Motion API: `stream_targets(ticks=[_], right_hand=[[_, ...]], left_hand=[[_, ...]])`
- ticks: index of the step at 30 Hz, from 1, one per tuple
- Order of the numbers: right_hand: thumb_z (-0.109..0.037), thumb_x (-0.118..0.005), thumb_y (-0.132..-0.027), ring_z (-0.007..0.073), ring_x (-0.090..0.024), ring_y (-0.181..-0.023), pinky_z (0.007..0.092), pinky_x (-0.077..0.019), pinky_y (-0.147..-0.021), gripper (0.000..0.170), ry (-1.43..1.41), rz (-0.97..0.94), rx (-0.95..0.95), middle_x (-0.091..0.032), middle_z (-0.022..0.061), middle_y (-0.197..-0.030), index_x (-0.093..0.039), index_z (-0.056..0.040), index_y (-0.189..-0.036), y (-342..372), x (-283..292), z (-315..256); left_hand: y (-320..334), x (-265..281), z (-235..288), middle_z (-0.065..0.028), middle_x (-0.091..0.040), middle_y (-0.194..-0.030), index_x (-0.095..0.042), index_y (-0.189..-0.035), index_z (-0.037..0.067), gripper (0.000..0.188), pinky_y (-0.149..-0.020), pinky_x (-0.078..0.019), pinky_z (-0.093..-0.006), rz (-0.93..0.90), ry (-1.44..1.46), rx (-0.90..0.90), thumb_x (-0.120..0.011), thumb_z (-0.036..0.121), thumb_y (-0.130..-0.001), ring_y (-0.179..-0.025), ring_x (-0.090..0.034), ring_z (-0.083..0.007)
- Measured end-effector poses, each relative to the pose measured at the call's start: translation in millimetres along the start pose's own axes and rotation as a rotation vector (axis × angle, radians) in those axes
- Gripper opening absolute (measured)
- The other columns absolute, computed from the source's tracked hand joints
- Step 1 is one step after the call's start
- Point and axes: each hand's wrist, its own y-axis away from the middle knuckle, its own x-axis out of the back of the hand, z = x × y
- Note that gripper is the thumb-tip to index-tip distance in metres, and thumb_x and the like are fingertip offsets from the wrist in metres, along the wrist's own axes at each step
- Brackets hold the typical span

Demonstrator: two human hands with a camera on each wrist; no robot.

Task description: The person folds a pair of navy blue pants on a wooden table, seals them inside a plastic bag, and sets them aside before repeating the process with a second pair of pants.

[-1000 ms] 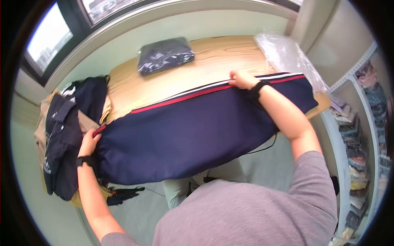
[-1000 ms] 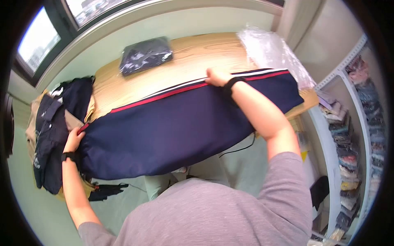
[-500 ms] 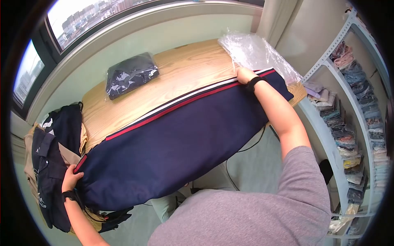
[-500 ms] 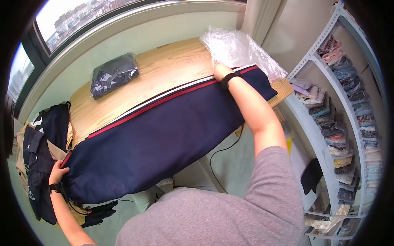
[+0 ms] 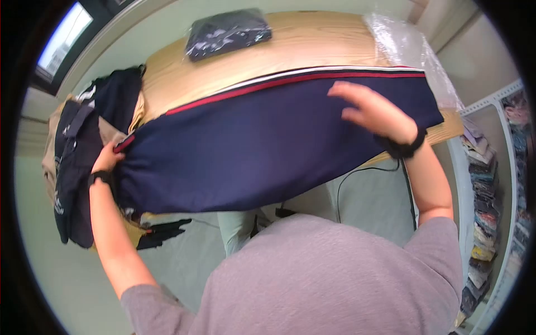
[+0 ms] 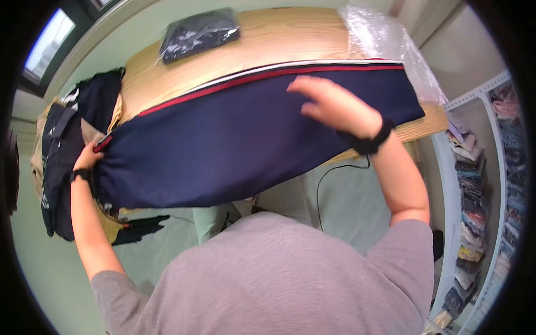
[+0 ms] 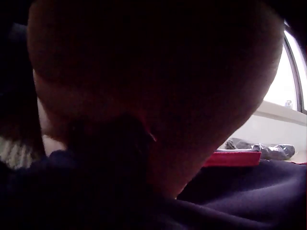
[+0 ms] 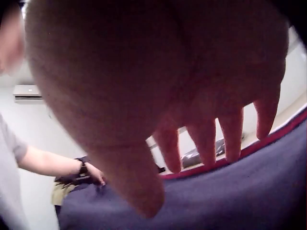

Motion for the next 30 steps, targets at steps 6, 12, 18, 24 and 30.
stream_targets(ticks=[6, 12, 18, 24, 30], right_hand=[[-0.005, -0.078, -0.061, 0.0375, -0.036, -0.134, 0.0543, -0.0274, -0.109, 0.09, 0.269, -0.213, -0.018, -0.036, 0.0156, -0.146, -0.04, -0.0224, -0.141, 44.1, -95.0, -90.7], [-0.003, -0.074, -0.064, 0.0397, -0.036, -0.133, 0.0562, -0.0294, -0.107, 0.075, 0.245, 0.098, -0.099, -0.041, 0.0161, -0.142, -0.051, -0.0235, -0.133, 47.1, -111.3, -91.6], [-0.008, -0.068, -0.075, 0.0388, -0.041, -0.13, 0.047, -0.0345, -0.107, 0.044, 0.065, 0.021, -0.127, -0.052, 0.0173, -0.133, -0.063, -0.016, -0.118, 34.5, -92.1, -81.3], [-0.026, -0.054, -0.09, 0.0365, -0.055, -0.115, 0.0426, -0.0443, -0.097, 0.033, 0.051, -0.128, -0.216, -0.064, 0.0162, -0.116, -0.063, -0.0016, -0.11, 13.3, -68.0, -90.1], [-0.022, -0.055, -0.089, 0.0309, -0.063, -0.081, 0.0414, -0.0514, -0.073, 0.02, 0.302, 0.157, 0.188, -0.065, 0.0105, -0.088, -0.068, -0.007, -0.094, 20.2, -85.3, -73.2]], left_hand=[[23.8, 19.2, 41.9, -0.0155, -0.062, -0.106, -0.054, -0.118, 0.0, 0.055, -0.091, -0.0443, -0.0314, 0.023, 0.093, 0.086, -0.078, 0.016, -0.072, -0.101, -0.059, -0.0233], [132.5, 30.4, 170.1, -0.0167, -0.059, -0.119, -0.056, -0.12, 0.001, 0.043, -0.096, -0.0423, -0.036, 0.406, -0.037, -0.333, -0.069, 0.012, -0.08, -0.111, -0.056, -0.0314], [212.1, -50.1, 296.0, -0.0161, -0.058, -0.119, -0.06, -0.113, 0.002, 0.044, -0.1, -0.0405, -0.0418, 0.198, 0.089, -0.691, -0.074, 0.016, -0.073, -0.117, -0.052, -0.0336], [208.8, -133.2, 368.6, -0.0147, -0.052, -0.126, -0.045, -0.133, 0.008, 0.079, -0.103, -0.0342, -0.0489, 0.425, 0.055, -0.652, -0.08, 0.03, -0.067, -0.12, -0.047, -0.0309], [185.9, -153.8, 376.3, -0.0114, -0.059, -0.114, -0.05, -0.128, 0.007, 0.066, -0.099, -0.0398, -0.046, 0.583, 0.046, -0.551, -0.072, 0.008, -0.066, -0.107, -0.056, -0.0289]])
